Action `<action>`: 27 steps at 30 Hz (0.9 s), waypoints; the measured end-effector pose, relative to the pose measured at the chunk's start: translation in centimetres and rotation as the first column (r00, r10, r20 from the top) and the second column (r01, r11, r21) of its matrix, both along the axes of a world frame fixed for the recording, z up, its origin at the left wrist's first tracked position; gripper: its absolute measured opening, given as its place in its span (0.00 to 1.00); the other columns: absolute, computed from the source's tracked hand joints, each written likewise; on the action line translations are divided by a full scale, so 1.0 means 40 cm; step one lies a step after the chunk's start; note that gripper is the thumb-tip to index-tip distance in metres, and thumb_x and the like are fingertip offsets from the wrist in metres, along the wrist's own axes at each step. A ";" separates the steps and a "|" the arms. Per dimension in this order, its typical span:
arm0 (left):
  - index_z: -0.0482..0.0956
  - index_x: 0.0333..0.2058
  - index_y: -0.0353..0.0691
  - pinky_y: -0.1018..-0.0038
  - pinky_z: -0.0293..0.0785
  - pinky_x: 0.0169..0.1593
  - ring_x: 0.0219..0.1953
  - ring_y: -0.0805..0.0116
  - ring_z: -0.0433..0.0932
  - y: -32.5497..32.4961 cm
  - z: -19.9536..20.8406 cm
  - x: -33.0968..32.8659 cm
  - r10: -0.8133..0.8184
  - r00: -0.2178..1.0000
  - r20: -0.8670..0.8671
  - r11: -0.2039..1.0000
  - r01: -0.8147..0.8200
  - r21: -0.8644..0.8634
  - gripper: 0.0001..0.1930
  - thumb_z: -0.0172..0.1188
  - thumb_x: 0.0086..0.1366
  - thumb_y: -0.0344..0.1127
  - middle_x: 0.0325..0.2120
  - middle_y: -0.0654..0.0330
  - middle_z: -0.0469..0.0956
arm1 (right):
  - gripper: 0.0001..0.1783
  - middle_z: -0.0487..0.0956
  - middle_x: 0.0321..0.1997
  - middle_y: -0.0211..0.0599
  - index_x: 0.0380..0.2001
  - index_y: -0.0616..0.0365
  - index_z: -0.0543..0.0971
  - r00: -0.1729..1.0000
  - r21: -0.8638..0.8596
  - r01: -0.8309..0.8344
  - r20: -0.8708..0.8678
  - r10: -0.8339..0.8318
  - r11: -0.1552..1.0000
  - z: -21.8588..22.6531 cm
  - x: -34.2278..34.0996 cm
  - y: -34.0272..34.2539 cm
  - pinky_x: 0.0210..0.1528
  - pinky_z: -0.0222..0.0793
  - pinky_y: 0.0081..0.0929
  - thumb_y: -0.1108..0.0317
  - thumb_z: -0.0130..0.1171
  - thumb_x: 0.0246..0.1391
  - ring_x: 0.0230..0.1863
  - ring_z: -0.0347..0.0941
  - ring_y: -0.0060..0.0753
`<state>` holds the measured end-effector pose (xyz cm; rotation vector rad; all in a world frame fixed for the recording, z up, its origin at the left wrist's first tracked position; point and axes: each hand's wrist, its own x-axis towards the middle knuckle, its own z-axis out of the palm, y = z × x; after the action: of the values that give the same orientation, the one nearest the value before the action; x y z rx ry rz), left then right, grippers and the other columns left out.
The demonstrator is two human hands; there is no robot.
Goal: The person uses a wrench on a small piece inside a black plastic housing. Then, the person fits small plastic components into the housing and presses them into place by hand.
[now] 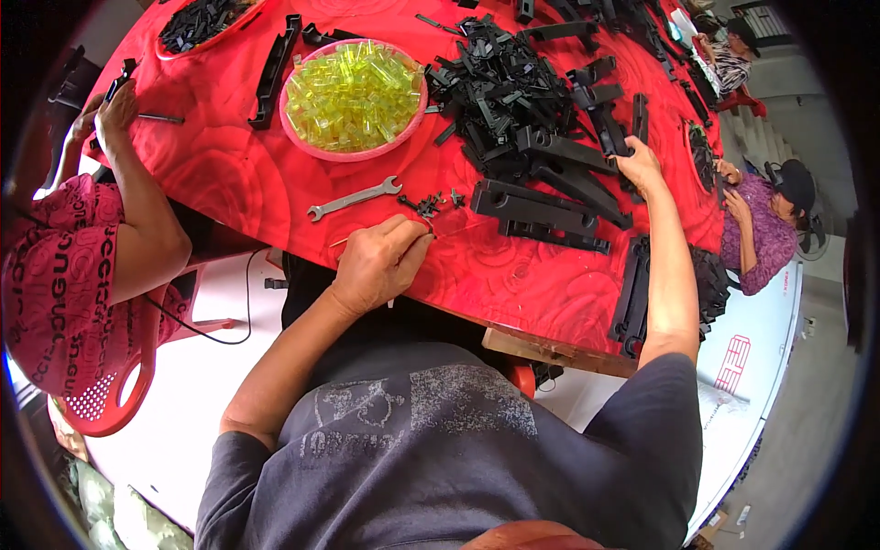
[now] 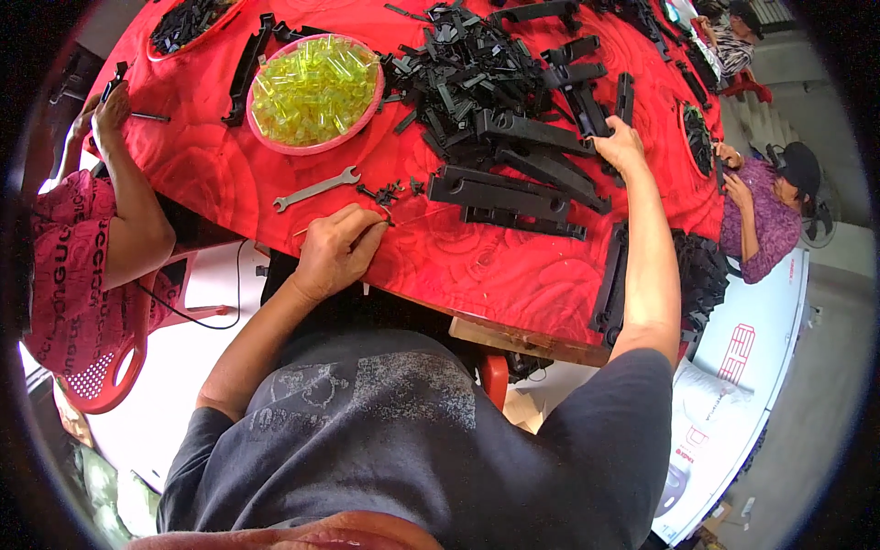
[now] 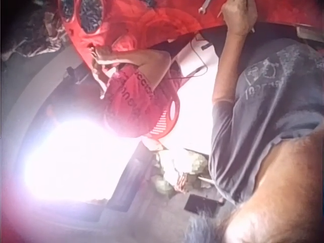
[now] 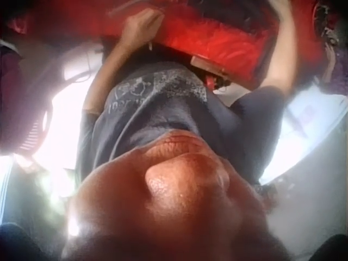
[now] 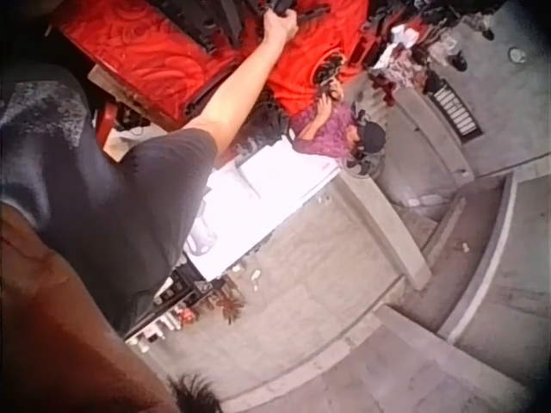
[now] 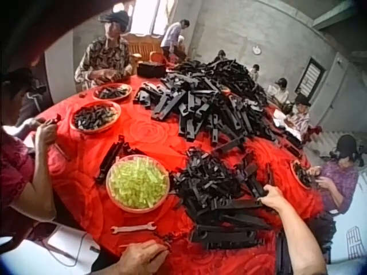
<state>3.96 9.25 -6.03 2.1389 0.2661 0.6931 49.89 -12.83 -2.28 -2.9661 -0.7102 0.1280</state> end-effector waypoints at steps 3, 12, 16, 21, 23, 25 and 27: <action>0.80 0.34 0.37 0.60 0.76 0.28 0.26 0.49 0.80 0.001 -0.005 -0.004 0.008 0.999 0.043 1.000 -0.009 0.009 0.05 0.67 0.60 0.26 0.25 0.52 0.78 | 0.38 0.86 0.44 0.53 0.52 0.50 0.82 1.000 -0.004 0.020 -0.011 -0.020 1.000 -0.001 -0.060 -0.027 0.52 0.75 0.45 0.43 0.74 0.37 0.51 0.83 0.52; 0.80 0.33 0.37 0.60 0.76 0.28 0.27 0.50 0.81 0.003 -0.005 -0.011 0.013 1.000 -0.010 1.000 -0.013 -0.010 0.04 0.67 0.61 0.27 0.26 0.52 0.79 | 0.33 0.76 0.57 0.60 0.57 0.49 0.79 0.965 0.112 -0.101 -0.230 0.124 0.989 0.045 -0.162 -0.100 0.63 0.69 0.43 0.52 0.70 0.45 0.60 0.74 0.55; 0.80 0.33 0.37 0.60 0.76 0.28 0.27 0.50 0.81 0.001 -0.004 -0.003 0.004 1.000 0.012 1.000 -0.004 -0.003 0.05 0.67 0.61 0.27 0.26 0.53 0.79 | 0.32 0.77 0.57 0.54 0.58 0.50 0.80 0.962 0.105 -0.183 -0.188 0.200 0.977 0.071 -0.146 -0.145 0.65 0.67 0.39 0.53 0.70 0.50 0.61 0.74 0.49; 0.79 0.33 0.37 0.60 0.76 0.28 0.27 0.51 0.81 -0.001 -0.005 -0.004 0.002 1.000 0.015 1.000 -0.002 0.002 0.05 0.67 0.61 0.27 0.26 0.53 0.79 | 0.16 0.83 0.57 0.42 0.53 0.55 0.84 0.964 0.369 -0.182 -0.116 0.239 0.911 0.086 -0.087 -0.141 0.64 0.69 0.32 0.69 0.60 0.63 0.60 0.78 0.38; 0.79 0.33 0.37 0.60 0.76 0.28 0.27 0.51 0.81 -0.001 -0.008 -0.003 0.004 1.000 0.009 1.000 -0.004 0.020 0.05 0.67 0.60 0.27 0.26 0.53 0.78 | 0.17 0.82 0.58 0.42 0.54 0.55 0.83 0.965 0.347 -0.246 -0.005 0.264 0.905 0.088 -0.061 -0.112 0.64 0.69 0.33 0.69 0.58 0.63 0.60 0.78 0.39; 0.79 0.33 0.37 0.60 0.76 0.28 0.27 0.51 0.81 0.000 -0.007 -0.002 0.011 1.000 0.013 1.000 -0.011 0.020 0.05 0.67 0.60 0.27 0.26 0.54 0.78 | 0.23 0.81 0.59 0.48 0.62 0.54 0.77 0.950 0.451 -0.312 0.150 0.273 0.836 0.082 -0.029 -0.057 0.64 0.70 0.38 0.69 0.58 0.63 0.61 0.78 0.47; 0.79 0.33 0.37 0.60 0.76 0.28 0.27 0.51 0.81 -0.001 -0.006 -0.003 0.016 1.000 0.014 1.000 -0.016 0.020 0.05 0.67 0.60 0.27 0.26 0.54 0.78 | 0.30 0.80 0.59 0.54 0.68 0.54 0.70 0.919 0.449 -0.374 0.295 0.260 0.811 0.103 0.005 0.023 0.63 0.70 0.42 0.68 0.59 0.63 0.60 0.77 0.54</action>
<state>3.85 9.21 -6.27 2.1525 0.2700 0.7228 50.10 -11.91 1.86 -2.3626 -1.0792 -0.3246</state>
